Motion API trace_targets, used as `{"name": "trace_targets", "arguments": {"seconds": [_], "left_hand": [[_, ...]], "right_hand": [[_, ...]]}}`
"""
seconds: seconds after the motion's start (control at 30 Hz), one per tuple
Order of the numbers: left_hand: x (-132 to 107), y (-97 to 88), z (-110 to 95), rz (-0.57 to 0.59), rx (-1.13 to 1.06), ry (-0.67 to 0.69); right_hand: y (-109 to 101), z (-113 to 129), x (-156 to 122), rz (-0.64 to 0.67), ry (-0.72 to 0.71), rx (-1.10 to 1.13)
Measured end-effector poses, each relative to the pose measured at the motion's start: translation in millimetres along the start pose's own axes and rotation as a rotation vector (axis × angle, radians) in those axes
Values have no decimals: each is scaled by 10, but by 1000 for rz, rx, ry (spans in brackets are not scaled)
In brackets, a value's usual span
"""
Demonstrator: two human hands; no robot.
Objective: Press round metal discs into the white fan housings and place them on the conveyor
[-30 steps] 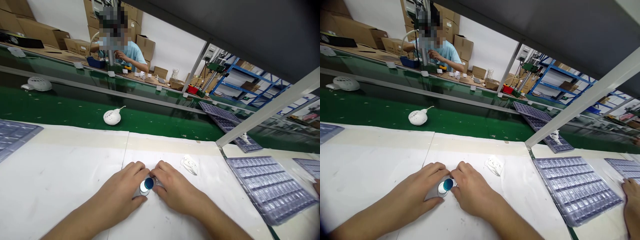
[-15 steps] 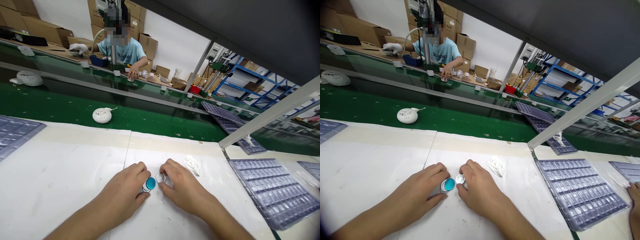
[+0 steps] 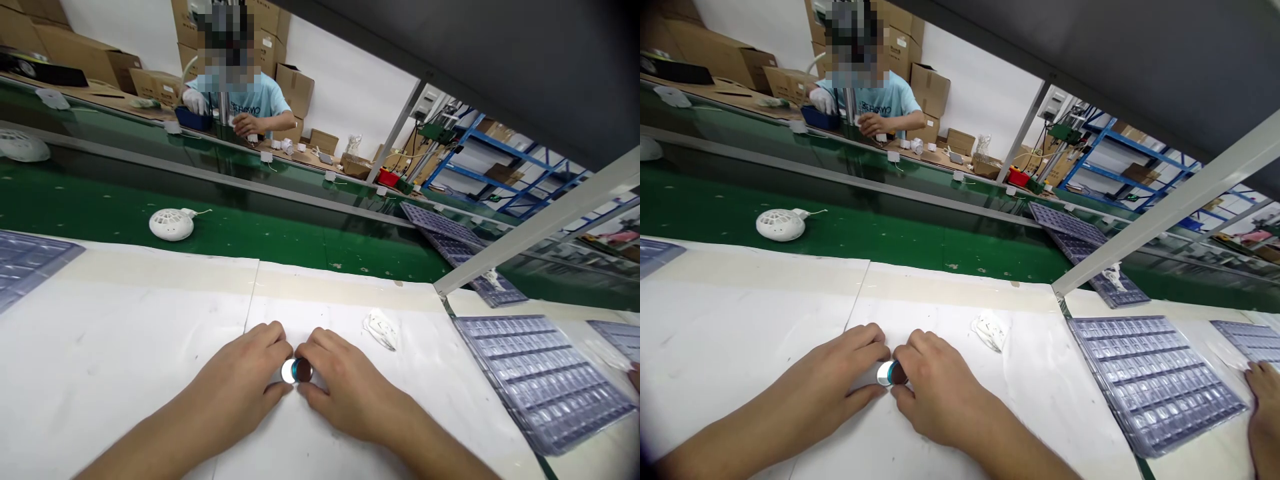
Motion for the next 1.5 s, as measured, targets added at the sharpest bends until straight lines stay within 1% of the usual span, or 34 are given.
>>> {"name": "trace_targets", "arguments": {"seconds": [0.17,0.33,0.47,0.57,0.67,0.8,0.97,1.13,1.3,1.5], "left_hand": [[-2,4,0,4,-6,-2],[-69,-56,127,-12,-47,1],[-97,-95,206,-22,-62,-11],[-92,-104,202,-44,-30,-3],[-99,-98,196,-55,1,11],[-102,-86,208,-53,-1,12],[-73,-94,207,-61,-28,-1],[-73,-110,170,-62,-62,5],[-73,-125,165,-63,-45,-5],[-88,-110,178,-54,-51,1]], "right_hand": [[-13,-9,5,-35,16,24],[40,81,31,-28,-30,-6],[89,125,36,13,-26,-66],[123,189,16,61,-60,-106],[151,233,11,78,-104,-139],[166,209,38,75,-90,-157],[118,207,12,78,-46,-118],[122,216,-37,83,-88,-146],[122,183,-20,60,-84,-195],[156,196,-36,76,-103,-218]]}}
Point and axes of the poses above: each hand's wrist, its own x-axis towards the middle knuckle, its own y-axis out of the palm, z = x × y, the point moved 9 cm from there along x, towards the middle knuckle, and after that the axes turned 8 degrees about -z, right-handed, at the moved point
